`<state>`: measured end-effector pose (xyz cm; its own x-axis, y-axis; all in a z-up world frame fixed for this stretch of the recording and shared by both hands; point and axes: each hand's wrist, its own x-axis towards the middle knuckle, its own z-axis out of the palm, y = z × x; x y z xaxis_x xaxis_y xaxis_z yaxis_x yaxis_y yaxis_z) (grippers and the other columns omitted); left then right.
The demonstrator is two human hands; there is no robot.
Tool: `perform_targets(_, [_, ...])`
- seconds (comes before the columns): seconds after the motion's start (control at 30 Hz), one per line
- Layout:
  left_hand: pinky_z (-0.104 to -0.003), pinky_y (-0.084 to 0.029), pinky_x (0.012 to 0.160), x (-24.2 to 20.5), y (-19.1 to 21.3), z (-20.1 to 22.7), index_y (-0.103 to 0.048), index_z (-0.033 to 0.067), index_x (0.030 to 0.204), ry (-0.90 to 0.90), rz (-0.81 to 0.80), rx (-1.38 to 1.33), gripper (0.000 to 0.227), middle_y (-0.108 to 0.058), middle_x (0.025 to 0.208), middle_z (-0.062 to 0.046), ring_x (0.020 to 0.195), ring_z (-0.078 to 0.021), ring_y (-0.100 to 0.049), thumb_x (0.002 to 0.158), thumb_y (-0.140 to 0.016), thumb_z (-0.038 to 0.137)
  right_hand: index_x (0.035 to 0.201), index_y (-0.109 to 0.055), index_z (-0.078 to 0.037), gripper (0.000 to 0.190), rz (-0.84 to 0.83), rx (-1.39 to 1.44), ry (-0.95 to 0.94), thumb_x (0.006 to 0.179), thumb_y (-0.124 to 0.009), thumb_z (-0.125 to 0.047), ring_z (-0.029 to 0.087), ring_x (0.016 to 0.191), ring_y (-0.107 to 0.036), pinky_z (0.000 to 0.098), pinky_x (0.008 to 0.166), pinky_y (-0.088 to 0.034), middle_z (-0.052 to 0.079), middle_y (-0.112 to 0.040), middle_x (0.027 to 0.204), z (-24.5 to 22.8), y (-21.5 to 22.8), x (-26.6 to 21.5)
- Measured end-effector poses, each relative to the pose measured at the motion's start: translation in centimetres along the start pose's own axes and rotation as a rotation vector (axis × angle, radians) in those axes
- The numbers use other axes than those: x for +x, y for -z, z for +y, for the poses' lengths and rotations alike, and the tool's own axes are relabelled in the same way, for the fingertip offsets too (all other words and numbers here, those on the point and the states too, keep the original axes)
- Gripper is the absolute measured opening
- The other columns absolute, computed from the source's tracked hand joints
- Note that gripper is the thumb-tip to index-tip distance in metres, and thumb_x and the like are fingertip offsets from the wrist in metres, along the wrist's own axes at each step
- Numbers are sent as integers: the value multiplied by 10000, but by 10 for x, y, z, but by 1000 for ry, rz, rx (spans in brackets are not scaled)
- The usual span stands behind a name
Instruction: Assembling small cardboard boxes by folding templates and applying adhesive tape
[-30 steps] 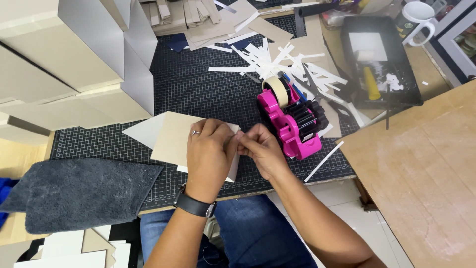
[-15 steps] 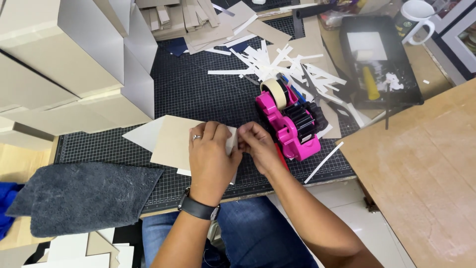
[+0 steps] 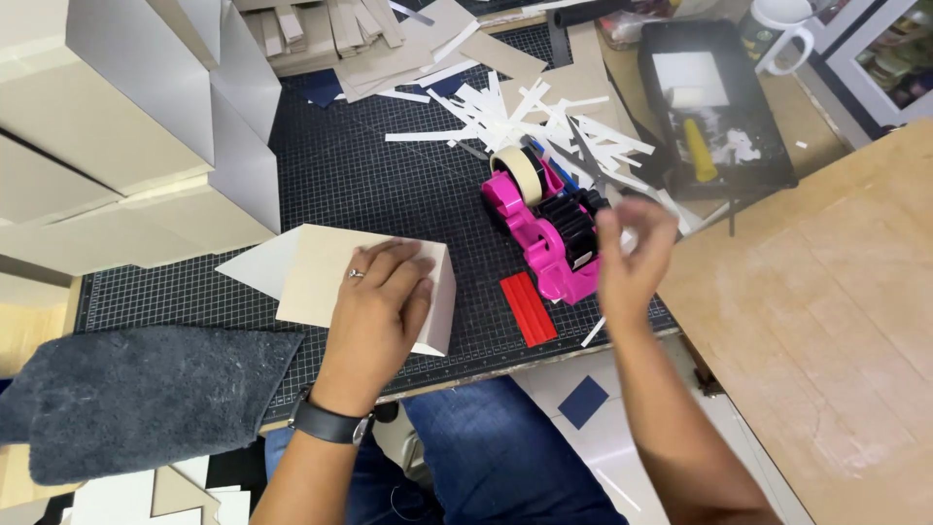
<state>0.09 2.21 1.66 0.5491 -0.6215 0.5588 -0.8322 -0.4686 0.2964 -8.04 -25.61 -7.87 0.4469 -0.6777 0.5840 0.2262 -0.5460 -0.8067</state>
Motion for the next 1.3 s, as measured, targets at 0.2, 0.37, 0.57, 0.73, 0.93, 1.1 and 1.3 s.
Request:
perform_targets(0.2, [-558,-421,1121,-2,11,-8,-726,65,1031,17,-117,-69,161,-728,1213,-137,1254,-364,-622,902,-635,32,1131,-719,-120,400,-287,-6,-143,1146,-472,-434,223,1101,-653,403,1019,-474,78,-728,1088,65,2,53])
perform_targets(0.37, [-537,-404,1153,-2,17,-13,-719,59,1052,85,-162,-118,152,-731,1250,-127,1270,-324,-633,921,-642,65,998,-737,-141,338,-361,52,-165,1113,-552,-400,145,993,-653,325,982,-464,40,-747,983,99,-12,65])
perform_targets(0.57, [-507,-521,1020,-11,11,-23,-724,104,1088,87,-166,-74,174,-667,1252,-66,1260,-335,-607,943,-630,122,990,-777,-190,194,-531,-231,-259,1030,-599,-258,321,1092,-668,427,1013,-476,88,-745,1004,100,-19,92])
perform_targets(0.73, [-420,-525,1010,-11,11,-23,-735,103,1055,27,-146,-67,141,-671,1161,-65,1266,-299,-605,963,-634,136,1086,-794,-71,377,-957,-900,-280,983,-506,-291,404,1134,-691,476,1022,-517,185,-781,1074,71,-35,114])
perform_targets(0.93, [-408,-531,968,-9,10,-24,-730,94,1101,23,-137,-70,181,-687,1143,-75,1258,-309,-613,948,-658,158,1261,-658,-166,599,-510,-649,-363,1039,-489,-696,325,1121,-688,489,949,-510,102,-742,1120,28,-8,91])
perform_targets(1.1, [-403,-526,983,-7,14,-21,-739,87,1090,38,-136,-87,176,-708,1120,-80,1251,-302,-625,944,-659,144,894,-706,-99,312,-338,-467,-70,1017,-773,-378,327,985,-624,407,903,-493,88,-617,930,12,37,43])
perform_targets(1.3, [-410,-526,993,-9,14,-22,-749,77,1083,23,-109,-91,178,-720,1106,-96,1227,-315,-637,927,-674,118,932,-789,-163,118,-497,-532,-45,899,-823,-272,312,1058,-630,423,905,-485,64,-656,1043,-3,37,34])
